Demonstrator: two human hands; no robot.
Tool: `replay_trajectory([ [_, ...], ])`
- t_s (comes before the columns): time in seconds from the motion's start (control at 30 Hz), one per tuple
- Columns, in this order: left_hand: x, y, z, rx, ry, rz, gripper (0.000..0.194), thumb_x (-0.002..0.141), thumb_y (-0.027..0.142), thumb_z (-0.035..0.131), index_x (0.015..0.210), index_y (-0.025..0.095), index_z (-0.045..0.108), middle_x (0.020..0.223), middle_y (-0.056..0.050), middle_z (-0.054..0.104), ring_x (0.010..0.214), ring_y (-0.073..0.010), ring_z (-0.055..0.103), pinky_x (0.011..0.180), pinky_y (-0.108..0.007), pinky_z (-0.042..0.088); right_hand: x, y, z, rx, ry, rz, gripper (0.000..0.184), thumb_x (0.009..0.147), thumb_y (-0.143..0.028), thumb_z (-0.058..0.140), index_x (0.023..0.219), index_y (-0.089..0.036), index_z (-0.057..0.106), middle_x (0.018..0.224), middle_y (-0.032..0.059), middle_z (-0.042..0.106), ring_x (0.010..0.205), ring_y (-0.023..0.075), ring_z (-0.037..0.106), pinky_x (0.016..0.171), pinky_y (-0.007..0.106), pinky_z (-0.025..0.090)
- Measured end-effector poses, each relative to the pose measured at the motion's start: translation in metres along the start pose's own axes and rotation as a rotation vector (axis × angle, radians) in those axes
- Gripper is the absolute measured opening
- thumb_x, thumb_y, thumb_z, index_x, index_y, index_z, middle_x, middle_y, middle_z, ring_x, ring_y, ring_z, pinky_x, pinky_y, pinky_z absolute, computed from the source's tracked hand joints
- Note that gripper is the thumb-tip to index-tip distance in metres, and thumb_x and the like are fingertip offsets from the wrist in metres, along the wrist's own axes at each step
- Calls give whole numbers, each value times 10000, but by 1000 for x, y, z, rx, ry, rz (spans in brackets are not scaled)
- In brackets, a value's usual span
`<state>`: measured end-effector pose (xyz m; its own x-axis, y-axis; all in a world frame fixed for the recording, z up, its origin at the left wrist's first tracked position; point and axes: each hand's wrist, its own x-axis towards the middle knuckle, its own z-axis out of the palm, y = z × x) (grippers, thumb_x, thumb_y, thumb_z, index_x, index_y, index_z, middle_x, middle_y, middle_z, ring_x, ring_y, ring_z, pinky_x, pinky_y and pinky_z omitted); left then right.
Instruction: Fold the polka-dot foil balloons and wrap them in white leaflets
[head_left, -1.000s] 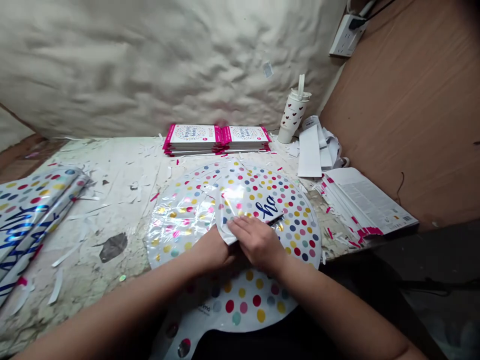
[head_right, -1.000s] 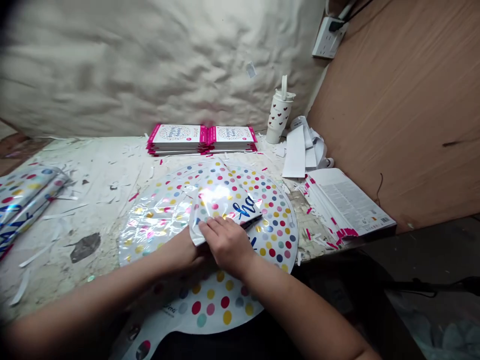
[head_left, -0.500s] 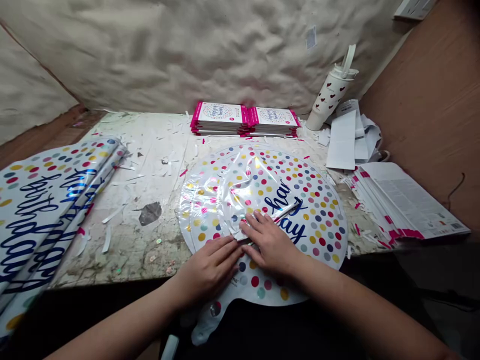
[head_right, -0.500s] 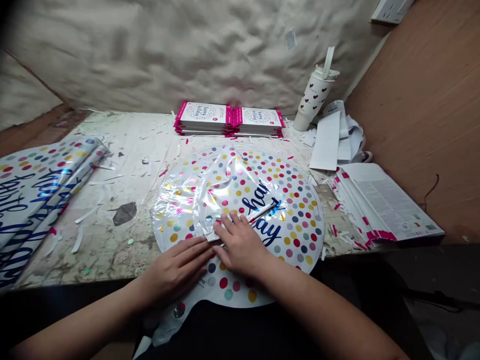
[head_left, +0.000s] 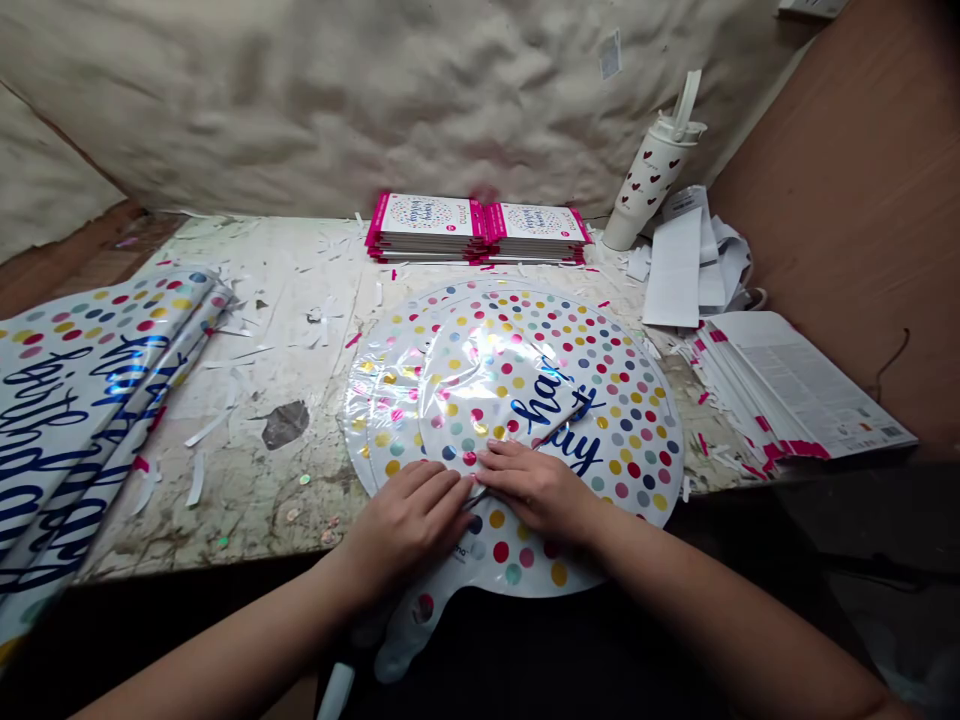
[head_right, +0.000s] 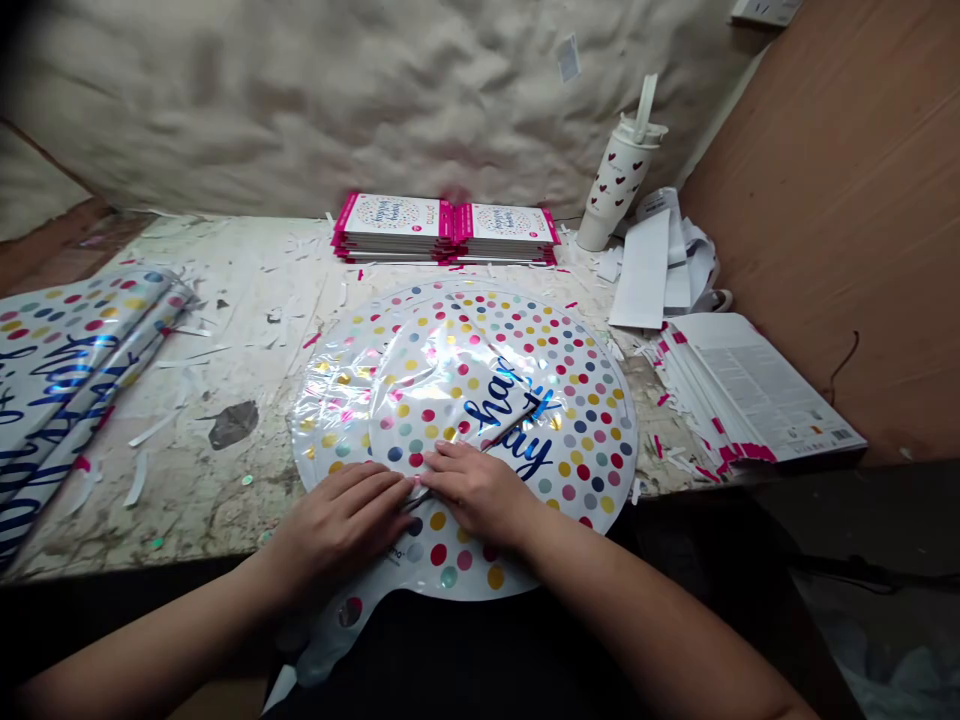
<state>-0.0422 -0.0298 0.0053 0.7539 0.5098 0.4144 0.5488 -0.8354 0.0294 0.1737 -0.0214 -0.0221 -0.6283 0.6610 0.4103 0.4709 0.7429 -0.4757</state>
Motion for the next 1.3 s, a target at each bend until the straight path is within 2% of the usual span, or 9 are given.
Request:
replay_trajectory([
  [0.17,24,7,-12,-169,-68,-185,174,816,149,457,814,149,631,668,-37,640,612,-156,595,560,-256,471,-12,4,-15,-182,38,54,387,828,-176,490,1192,-58,550,1202,146,586,1169,238,505,999,387,418],
  [0.3,68,11,-19,-562,-413,-116,181,839,220,474,807,202,651,680,10,656,611,-112,604,571,-197,460,-26,25,-25,-241,60,14,339,850,-92,406,1114,-134,614,1113,93,648,1085,201,575,949,367,463],
  [0.5,130,-31,51,-352,-341,105,427,857,184,397,1272,113,466,1358,-128,445,1273,-224,371,1030,-361,316,-32,49,-42,-108,-56,-65,317,874,-127,402,1108,-132,615,1159,79,623,1155,177,519,1010,351,398],
  [0.73,143,-31,82,-153,-468,44,614,853,415,413,1411,218,246,1484,-84,205,1344,-320,188,1048,-533,160,-55,41,-53,61,-140,10,318,830,-112,435,1074,-179,629,1155,60,628,1173,182,502,1061,400,288],
  [0.87,127,-28,66,-152,-519,9,608,904,456,285,1428,167,182,1494,-83,149,1372,-266,101,1084,-482,79,-51,36,-69,183,-148,281,249,887,-231,410,913,-187,653,934,54,703,948,184,627,999,423,337],
  [0.97,83,-52,44,-136,-600,-37,532,932,371,223,1433,201,162,1497,-47,128,1377,-214,77,1100,-433,67,-34,40,-78,270,-60,623,396,900,-382,380,623,-176,573,638,16,622,647,153,596,672,294,478],
  [1.1,18,-94,7,-99,-642,-280,606,891,418,325,1431,184,178,1486,-80,162,1362,-265,145,1087,-480,146,-2,54,-76,483,-43,1074,379,846,-466,455,612,-177,530,505,-25,509,432,104,502,430,217,405],
  [1.23,8,-88,-18,-61,-372,-636,511,919,377,262,1384,173,324,1426,-84,350,1312,-253,305,1051,-442,303,21,67,-69,514,-80,1281,331,817,-468,519,682,-169,558,457,-20,519,346,107,496,361,218,403],
  [1.3,19,-61,-17,-11,-187,-607,503,929,366,264,1396,181,291,1453,-69,300,1338,-244,246,1071,-452,274,25,71,-68,472,-88,1283,333,817,-475,521,703,-166,572,449,-14,525,351,118,515,365,227,425],
])
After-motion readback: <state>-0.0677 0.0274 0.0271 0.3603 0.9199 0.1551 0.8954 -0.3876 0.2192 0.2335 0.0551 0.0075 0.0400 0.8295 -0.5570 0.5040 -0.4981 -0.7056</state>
